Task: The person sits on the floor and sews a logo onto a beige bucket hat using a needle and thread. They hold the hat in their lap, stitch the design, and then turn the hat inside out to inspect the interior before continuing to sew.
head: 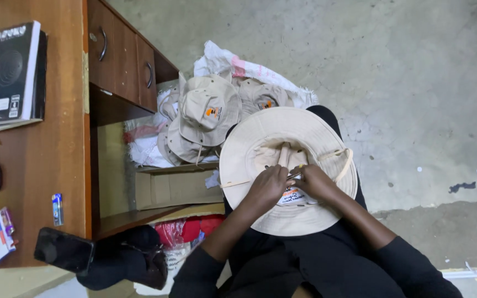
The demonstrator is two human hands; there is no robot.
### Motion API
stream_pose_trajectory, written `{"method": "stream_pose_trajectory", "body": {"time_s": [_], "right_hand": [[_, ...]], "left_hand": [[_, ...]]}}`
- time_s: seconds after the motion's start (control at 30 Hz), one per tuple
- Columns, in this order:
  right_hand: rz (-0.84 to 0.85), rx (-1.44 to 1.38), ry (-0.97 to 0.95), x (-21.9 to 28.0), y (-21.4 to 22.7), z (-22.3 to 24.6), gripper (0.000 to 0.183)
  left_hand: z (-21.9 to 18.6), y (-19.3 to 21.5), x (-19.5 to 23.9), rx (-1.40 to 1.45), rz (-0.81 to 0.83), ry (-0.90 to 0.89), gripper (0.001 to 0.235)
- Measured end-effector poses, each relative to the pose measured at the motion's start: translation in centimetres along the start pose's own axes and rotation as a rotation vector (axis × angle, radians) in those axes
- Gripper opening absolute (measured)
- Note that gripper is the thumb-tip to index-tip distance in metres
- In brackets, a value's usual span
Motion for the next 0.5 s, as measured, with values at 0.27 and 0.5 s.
{"method": "stream_pose_trajectory", "body": {"time_s": [0.27, 0.5], "right_hand": [[0.073, -0.790, 0.008, 2.2, 1.0, -1.6, 0.009], [-0.087, -1.479, -0.328, 3.7, -0.2, -4.4, 0.022]], "left_hand": [[0.5, 3.3, -1.1, 0.438, -0.328, 0.037, 0.018], [3.7, 6.9, 3.4, 0.370, -0.898, 0.390, 0.018]]}}
Point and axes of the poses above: each hand's wrist, its own x-axis away from the middle knuckle, its own y-axis out of the back of the hand, z = x × y, the point moved 10 cm from there along -x, towards the middle knuckle, and after that the axes turned 13 degrees about -y, right-handed, at the moved point
